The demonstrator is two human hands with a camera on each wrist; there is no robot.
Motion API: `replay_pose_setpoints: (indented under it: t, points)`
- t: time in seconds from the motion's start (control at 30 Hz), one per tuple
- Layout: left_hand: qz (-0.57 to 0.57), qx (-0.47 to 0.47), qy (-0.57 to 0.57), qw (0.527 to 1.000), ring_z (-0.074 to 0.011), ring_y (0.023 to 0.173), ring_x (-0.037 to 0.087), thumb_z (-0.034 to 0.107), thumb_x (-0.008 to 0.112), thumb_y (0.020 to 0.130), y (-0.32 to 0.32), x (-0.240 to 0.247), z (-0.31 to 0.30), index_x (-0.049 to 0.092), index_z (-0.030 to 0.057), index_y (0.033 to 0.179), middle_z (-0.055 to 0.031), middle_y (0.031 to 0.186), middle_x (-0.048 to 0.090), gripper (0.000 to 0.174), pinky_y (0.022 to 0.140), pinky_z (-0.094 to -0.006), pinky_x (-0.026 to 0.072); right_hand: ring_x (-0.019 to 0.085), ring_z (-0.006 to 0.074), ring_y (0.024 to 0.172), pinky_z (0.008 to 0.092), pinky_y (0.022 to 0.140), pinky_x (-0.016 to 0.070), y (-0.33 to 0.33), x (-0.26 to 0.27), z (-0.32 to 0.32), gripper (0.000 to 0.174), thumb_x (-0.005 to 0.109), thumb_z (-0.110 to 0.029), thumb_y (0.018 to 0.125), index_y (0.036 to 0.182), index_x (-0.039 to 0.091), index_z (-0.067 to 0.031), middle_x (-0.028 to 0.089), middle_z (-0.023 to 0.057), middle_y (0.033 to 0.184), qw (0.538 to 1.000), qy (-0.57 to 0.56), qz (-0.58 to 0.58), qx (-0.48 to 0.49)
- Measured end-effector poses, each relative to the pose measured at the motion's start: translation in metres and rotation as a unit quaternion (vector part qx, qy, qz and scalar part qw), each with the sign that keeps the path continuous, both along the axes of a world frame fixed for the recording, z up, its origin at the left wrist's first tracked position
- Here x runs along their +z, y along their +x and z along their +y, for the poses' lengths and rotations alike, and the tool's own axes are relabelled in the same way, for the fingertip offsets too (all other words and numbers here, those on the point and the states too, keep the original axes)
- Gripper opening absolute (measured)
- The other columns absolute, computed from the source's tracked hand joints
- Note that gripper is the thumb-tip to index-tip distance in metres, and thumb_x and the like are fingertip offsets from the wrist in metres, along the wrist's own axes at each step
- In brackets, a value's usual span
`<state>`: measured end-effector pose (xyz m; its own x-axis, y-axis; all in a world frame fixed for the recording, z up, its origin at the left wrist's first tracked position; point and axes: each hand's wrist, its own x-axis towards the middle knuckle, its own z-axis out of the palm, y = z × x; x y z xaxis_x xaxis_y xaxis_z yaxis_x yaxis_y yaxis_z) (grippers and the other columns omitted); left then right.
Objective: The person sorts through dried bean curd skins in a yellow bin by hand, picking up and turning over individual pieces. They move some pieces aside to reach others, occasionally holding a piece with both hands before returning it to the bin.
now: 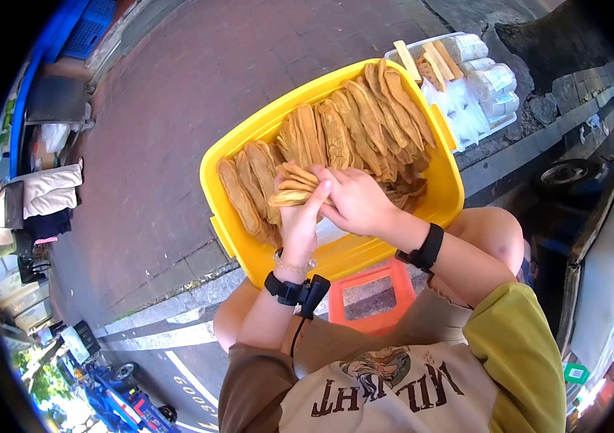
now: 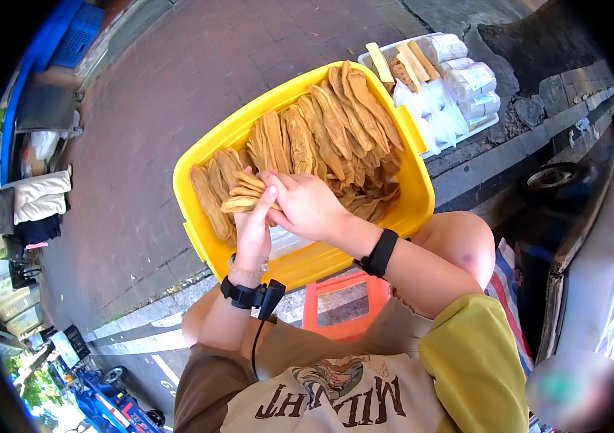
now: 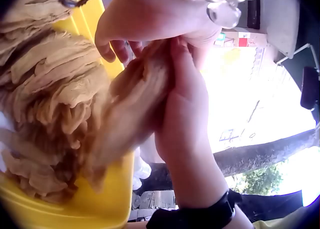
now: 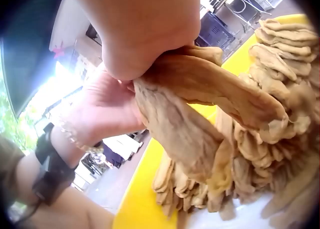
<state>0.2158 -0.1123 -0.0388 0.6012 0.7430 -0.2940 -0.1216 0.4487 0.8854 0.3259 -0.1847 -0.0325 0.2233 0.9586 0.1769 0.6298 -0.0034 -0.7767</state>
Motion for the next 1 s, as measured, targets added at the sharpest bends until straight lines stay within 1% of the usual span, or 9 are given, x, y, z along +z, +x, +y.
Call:
replay_pose_setpoints:
  t: [0.07, 0.3, 0.4, 0.47, 0.57, 0.63, 0.77, 0.83, 1.0]
  points:
    - [-0.019, -0.029, 0.010, 0.999, -0.0193, 0.115, 0.047, 0.012, 0.057, 0.088, -0.002, 0.000, -0.004, 0.038, 0.0043, 0.125, -0.0122, 0.125, 0.050, 0.042, 0.100, -0.0336, 0.0353, 0.060, 0.0333, 0.078, 0.0405, 0.068, 0.0483, 0.003, -0.007, -0.001, 0.043, 0.062, -0.027, 0.078, 0.107, 0.045, 0.0001, 0.059, 0.0186, 0.088, 0.994, 0.011, -0.110, 0.019]
    - [-0.055, -0.030, -0.054, 0.997, -0.0231, 0.121, 0.044, 0.011, 0.052, 0.090, -0.001, 0.006, -0.001, 0.041, 0.0027, 0.125, -0.0160, 0.126, 0.050, 0.038, 0.104, -0.0360, 0.0318, 0.059, 0.0327, 0.076, 0.0400, 0.068, 0.0482, -0.007, -0.017, -0.004, 0.052, 0.063, -0.028, 0.077, 0.115, 0.043, 0.0011, 0.058, 0.0179, 0.087, 0.996, 0.025, -0.070, 0.051]
    - [-0.083, -0.032, -0.065, 0.994, -0.0238, 0.121, 0.043, 0.014, 0.049, 0.091, -0.002, 0.001, 0.007, 0.042, 0.0015, 0.125, -0.0166, 0.127, 0.049, 0.036, 0.105, -0.0372, 0.0306, 0.057, 0.0344, 0.087, 0.0398, 0.072, 0.0486, -0.007, -0.006, -0.002, 0.054, 0.065, -0.027, 0.076, 0.117, 0.042, 0.0000, 0.054, 0.0204, 0.098, 0.996, 0.002, -0.059, 0.066]
    - [-0.098, -0.022, -0.073, 0.992, -0.0240, 0.121, 0.043, 0.015, 0.047, 0.092, -0.001, 0.007, 0.013, 0.044, 0.0009, 0.123, -0.0166, 0.127, 0.049, 0.035, 0.105, -0.0373, 0.0307, 0.056, 0.0360, 0.094, 0.0391, 0.082, 0.0472, -0.011, -0.006, 0.000, 0.060, 0.069, -0.020, 0.075, 0.123, 0.038, -0.0006, 0.049, 0.0203, 0.108, 0.993, 0.116, 0.014, 0.002]
    - [-0.136, 0.017, -0.118, 0.983, -0.0228, 0.115, 0.047, 0.016, 0.049, 0.092, -0.006, 0.005, 0.025, 0.050, 0.0018, 0.114, -0.0138, 0.120, 0.053, 0.027, 0.104, -0.0365, 0.0330, 0.048, 0.0401, 0.108, 0.0398, 0.085, 0.0469, -0.009, -0.009, 0.005, 0.072, 0.070, -0.013, 0.072, 0.129, 0.029, -0.0029, 0.042, 0.0219, 0.117, 0.985, 0.142, 0.102, -0.009]
    - [-0.147, 0.036, -0.146, 0.978, -0.0206, 0.108, 0.051, 0.016, 0.051, 0.091, -0.011, 0.004, 0.029, 0.053, 0.0041, 0.104, -0.0106, 0.111, 0.057, 0.018, 0.102, -0.0355, 0.0354, 0.051, 0.0408, 0.103, 0.0403, 0.085, 0.0468, -0.008, -0.010, 0.001, 0.079, 0.069, -0.010, 0.072, 0.134, 0.020, -0.0031, 0.046, 0.0220, 0.115, 0.991, 0.072, 0.115, 0.010]
    - [-0.151, 0.064, -0.130, 0.978, -0.0166, 0.091, 0.055, 0.014, 0.054, 0.088, -0.020, 0.001, 0.025, 0.053, 0.0067, 0.095, -0.0047, 0.092, 0.058, 0.010, 0.088, -0.0322, 0.0427, 0.047, 0.0372, 0.116, 0.0382, 0.093, 0.0426, -0.021, -0.017, -0.006, 0.075, 0.066, -0.008, 0.076, 0.135, 0.020, -0.0011, 0.041, 0.0267, 0.129, 0.982, 0.013, 0.179, 0.060]
    - [-0.112, 0.106, -0.142, 0.978, -0.0140, 0.082, 0.055, 0.012, 0.056, 0.086, -0.019, 0.005, 0.025, 0.055, 0.0084, 0.090, -0.0019, 0.084, 0.057, 0.006, 0.080, -0.0291, 0.0441, 0.055, 0.0407, 0.100, 0.0390, 0.084, 0.0479, -0.029, -0.027, -0.004, 0.076, 0.064, -0.005, 0.074, 0.136, 0.020, -0.0020, 0.048, 0.0239, 0.120, 0.995, 0.053, 0.048, 0.071]
    - [-0.044, 0.142, -0.077, 0.986, -0.0099, 0.077, 0.059, 0.001, 0.063, 0.079, -0.004, 0.012, 0.007, 0.055, 0.0065, 0.086, -0.0005, 0.083, 0.059, 0.012, 0.066, -0.0243, 0.0476, 0.038, 0.0402, 0.123, 0.0451, 0.106, 0.0287, -0.024, -0.037, -0.007, 0.088, 0.067, -0.008, 0.072, 0.141, 0.011, 0.0004, 0.036, 0.0261, 0.133, 0.993, 0.087, -0.047, 0.061]
